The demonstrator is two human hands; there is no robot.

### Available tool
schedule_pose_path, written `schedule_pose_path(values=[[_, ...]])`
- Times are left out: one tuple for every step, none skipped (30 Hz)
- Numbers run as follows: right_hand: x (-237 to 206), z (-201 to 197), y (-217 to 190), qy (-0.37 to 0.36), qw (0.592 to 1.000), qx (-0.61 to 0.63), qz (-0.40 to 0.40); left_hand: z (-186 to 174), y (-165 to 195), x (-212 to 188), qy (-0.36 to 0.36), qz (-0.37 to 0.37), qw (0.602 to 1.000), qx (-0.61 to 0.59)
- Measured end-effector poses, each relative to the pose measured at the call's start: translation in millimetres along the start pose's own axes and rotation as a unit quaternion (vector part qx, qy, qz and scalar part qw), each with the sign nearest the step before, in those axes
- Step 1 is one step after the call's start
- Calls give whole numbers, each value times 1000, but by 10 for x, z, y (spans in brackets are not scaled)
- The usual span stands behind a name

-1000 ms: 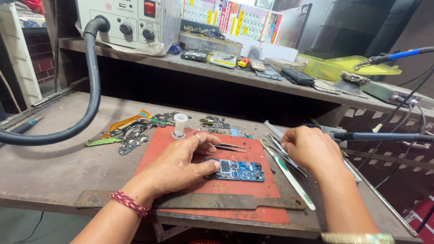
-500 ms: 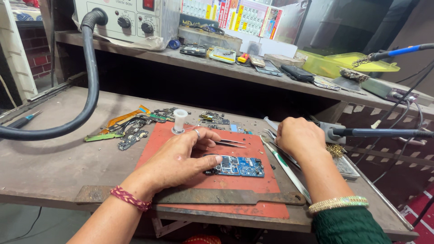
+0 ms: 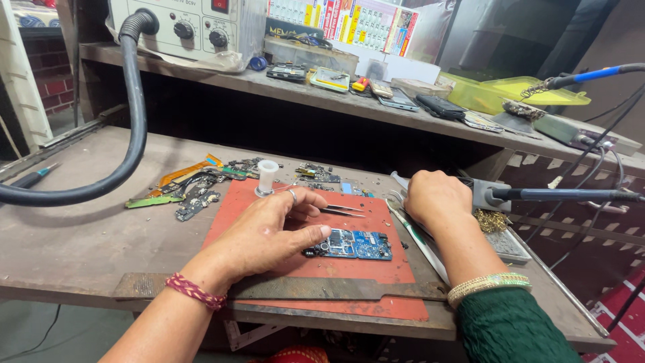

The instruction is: The person uses a soldering iron to work on a small blue circuit board, then cleans the board with a toothbrush and a metal tool. The workspace is cluttered with various electronic components and tools.

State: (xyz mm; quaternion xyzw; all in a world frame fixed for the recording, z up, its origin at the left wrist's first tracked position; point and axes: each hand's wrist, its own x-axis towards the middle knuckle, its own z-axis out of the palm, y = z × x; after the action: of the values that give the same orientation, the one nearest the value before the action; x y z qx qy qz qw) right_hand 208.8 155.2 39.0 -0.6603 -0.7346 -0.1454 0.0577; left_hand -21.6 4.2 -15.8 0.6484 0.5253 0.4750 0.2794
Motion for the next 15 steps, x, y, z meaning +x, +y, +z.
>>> schedule_pose_path(values=[[-4,7,2,5,1000,2,-2,5,-3,3,2,6,1000,6],[-12,12,0,11,1000,6,-5,9,-7,1,5,11,1000,14],[-19,13,-5,18,1000,9,-9,4,-10,3,8,17,1000,21],[-32,12,-8,26,999,22,-11,0,-14,-1,6,15,1000,17],[-53,4,-1,33,999,33,-13,3,-15,-2,4,13,1000,12],[-77,-11,11,42,998,44,-14,10,-13,1,2,12,1000,7],[-91,-38,9,60,997,53,-17,9,-11,8,3,11,1000,5],[-113,-66,2,76,995,63,-21,8,-11,5,3,9,1000,4],[-144,-94,-8,91,993,73,-24,10,-13,-6,3,5,1000,3],[-174,-129,-23,110,991,77,-28,14,-13,-13,2,0,1000,-3],[-196,-172,-47,130,988,81,-32,16,-12,-7,2,-4,1000,-9],[-222,-217,-72,150,984,85,-36,19,-10,-2,2,-8,1000,-14],[-252,-263,-94,168,980,99,-41,18,-11,-2,3,-5,1000,-13],[-286,-307,-111,185,975,113,-46,17,-13,-7,4,-2,1000,-12],[-319,-347,-130,202,970,127,-50,16,-16,-8,5,1,1000,-12]])
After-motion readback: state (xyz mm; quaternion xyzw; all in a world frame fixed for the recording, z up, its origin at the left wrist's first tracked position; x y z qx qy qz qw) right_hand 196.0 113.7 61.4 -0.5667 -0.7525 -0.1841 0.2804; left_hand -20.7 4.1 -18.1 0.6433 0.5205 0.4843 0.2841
